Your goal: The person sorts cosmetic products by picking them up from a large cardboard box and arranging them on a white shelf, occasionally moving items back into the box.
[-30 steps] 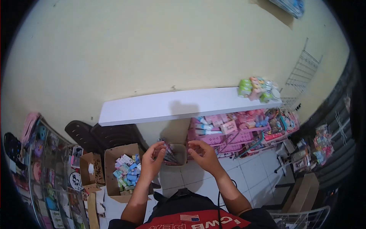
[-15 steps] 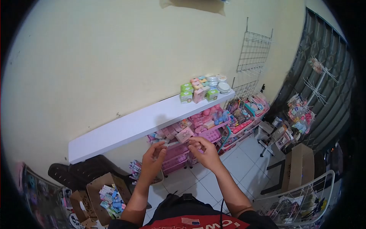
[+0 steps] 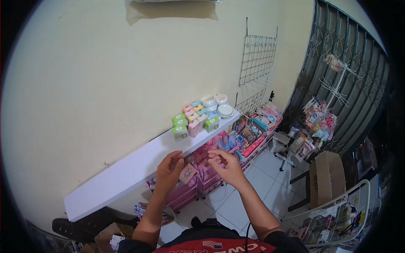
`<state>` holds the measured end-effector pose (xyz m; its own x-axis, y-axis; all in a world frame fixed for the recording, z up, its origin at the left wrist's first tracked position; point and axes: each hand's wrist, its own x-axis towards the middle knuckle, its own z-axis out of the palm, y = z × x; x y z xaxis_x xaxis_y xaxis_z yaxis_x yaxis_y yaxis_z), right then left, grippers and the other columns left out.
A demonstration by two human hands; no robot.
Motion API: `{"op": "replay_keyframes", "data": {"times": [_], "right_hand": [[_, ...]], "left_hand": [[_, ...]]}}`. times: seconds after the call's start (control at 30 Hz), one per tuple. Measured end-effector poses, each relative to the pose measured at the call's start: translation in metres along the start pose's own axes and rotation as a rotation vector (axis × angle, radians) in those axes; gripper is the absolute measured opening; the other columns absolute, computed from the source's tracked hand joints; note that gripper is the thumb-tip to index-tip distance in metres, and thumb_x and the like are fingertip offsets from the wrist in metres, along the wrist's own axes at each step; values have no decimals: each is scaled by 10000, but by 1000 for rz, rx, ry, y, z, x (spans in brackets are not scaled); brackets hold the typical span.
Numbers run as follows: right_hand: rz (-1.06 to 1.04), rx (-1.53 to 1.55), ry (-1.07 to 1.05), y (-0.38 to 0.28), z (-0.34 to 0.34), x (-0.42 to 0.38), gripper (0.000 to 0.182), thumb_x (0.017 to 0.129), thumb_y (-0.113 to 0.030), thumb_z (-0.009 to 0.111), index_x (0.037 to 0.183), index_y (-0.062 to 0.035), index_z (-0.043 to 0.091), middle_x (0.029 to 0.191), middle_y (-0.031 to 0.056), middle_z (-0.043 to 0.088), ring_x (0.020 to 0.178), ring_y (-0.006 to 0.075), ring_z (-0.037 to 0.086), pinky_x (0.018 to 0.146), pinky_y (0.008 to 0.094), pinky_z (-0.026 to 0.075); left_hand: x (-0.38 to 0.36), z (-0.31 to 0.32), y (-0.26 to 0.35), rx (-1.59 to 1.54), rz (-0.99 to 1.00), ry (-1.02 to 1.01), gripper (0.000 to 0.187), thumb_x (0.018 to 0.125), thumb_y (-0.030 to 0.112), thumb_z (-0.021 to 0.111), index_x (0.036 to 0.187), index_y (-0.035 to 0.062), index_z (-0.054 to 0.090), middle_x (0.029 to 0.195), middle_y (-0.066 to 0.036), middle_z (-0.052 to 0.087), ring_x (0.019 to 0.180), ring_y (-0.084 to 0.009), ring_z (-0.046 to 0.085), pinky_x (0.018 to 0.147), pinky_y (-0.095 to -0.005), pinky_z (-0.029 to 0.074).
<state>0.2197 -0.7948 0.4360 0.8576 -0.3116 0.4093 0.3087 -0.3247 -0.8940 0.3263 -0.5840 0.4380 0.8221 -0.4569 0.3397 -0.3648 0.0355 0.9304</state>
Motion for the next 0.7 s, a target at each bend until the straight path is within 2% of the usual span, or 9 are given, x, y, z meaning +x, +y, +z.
{"op": "replay_keyframes", "data": {"times": [0.17,0.33,0.47,0.53,0.6,0.63,0.7], "right_hand": [[35,-57,17,10,-14,38,304,914,-19,698,1213,11,653,1097,63,683,935,97,619,824,246,500],[8,-129,15,19,-33,82,293,914,-53,705,1200,-1,665,1080,80,676,923,111,625,807,256,509],[-79,-308,-13,28,-54,114,308,896,-100,721,1192,-28,674,1049,95,665,929,162,640,805,286,517],[-121,-340,-49,35,-63,126,314,889,-114,725,1190,-36,676,1040,101,660,936,183,645,810,298,518],[-107,-344,-85,45,-71,141,327,878,-115,730,1192,-44,674,1075,114,647,983,234,641,856,333,514],[-120,-335,-108,49,-76,149,327,878,-115,730,1192,-44,674,1075,114,647,983,234,641,856,333,514],[-250,-426,-156,60,-83,161,346,866,-125,738,1198,-53,672,1128,127,636,1066,281,620,918,364,501]], "left_hand": [[52,13,-15,46,34,-19,315,963,130,671,1260,31,633,1071,-114,710,1044,-173,673,919,-320,527],[90,28,-16,220,187,-8,300,937,119,687,1223,36,649,1084,-140,711,1022,-238,687,913,-365,533],[116,43,-25,310,255,32,306,902,100,722,1195,42,653,1121,-147,698,1034,-263,677,939,-359,516],[123,50,-29,554,411,119,329,847,110,765,1151,48,657,1103,-152,685,1035,-323,659,913,-396,518],[128,58,-34,606,409,148,353,826,129,775,1149,53,655,1115,-143,668,1058,-328,634,922,-417,498],[132,60,-35,656,422,156,377,806,149,786,1147,58,653,1127,-135,650,1081,-333,609,932,-439,478],[135,65,-32,709,410,193,403,789,157,801,1151,61,652,1133,-128,645,1090,-327,603,943,-440,468]]}}
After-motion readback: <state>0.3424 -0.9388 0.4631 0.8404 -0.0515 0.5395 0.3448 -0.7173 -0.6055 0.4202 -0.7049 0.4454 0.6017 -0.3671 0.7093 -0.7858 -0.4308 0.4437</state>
